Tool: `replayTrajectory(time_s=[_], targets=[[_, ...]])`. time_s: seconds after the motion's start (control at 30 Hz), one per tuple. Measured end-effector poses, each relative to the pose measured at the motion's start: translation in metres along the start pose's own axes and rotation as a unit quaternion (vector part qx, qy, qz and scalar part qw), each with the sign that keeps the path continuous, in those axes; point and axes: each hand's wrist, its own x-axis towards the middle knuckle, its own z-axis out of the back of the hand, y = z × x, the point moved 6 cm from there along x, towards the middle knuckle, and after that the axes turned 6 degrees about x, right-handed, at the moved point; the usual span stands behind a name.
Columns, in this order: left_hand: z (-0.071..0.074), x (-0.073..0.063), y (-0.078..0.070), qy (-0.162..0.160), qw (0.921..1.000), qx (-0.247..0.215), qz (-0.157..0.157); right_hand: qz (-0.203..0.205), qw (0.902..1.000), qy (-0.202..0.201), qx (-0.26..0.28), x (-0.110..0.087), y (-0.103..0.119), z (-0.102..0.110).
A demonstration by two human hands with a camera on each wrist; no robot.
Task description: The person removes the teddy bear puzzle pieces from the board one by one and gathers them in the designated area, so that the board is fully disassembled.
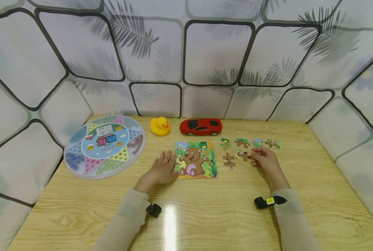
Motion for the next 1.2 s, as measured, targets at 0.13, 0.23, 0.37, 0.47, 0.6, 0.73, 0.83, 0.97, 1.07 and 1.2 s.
replayTrajectory(time_s=[0.13,0.23,0.37,0.47,0.6,0.73,0.83,0.97,1.07,1.2], targets=[[0.000,-0.001,0.000,0.002,1.0000,-0.001,0.003,0.015,0.9997,0.013,-0.015,-0.003,0.009,-0.007],[0.000,-0.001,0.000,0.003,1.0000,-0.001,0.004,0.031,0.9988,0.030,-0.023,-0.005,0.016,-0.015],[-0.001,-0.001,0.000,0.003,1.0000,-0.001,0.005,0.048,0.9968,0.060,-0.020,-0.007,0.023,-0.030],[-0.001,0.000,0.000,0.004,1.0000,0.003,0.005,0.057,0.9943,0.086,-0.028,-0.009,0.026,-0.043],[-0.001,0.000,0.000,0.003,1.0000,0.005,0.004,0.057,0.9894,0.124,-0.049,-0.014,0.026,-0.064],[0.000,-0.001,0.000,0.001,1.0000,0.007,0.004,0.064,0.9817,0.168,-0.063,-0.020,0.025,-0.087],[0.000,-0.001,0.000,-0.001,1.0000,0.008,0.004,0.084,0.9727,0.201,-0.080,-0.024,0.026,-0.103],[-0.001,0.000,0.001,-0.003,1.0000,0.005,0.005,0.111,0.9583,0.233,-0.123,-0.030,0.027,-0.121],[-0.003,0.002,0.002,-0.004,0.9999,0.009,0.008,0.127,0.9517,0.235,-0.153,-0.033,0.028,-0.128],[-0.002,0.003,0.002,-0.011,0.9999,0.006,0.009,0.143,0.9490,0.216,-0.179,-0.033,0.030,-0.132]])
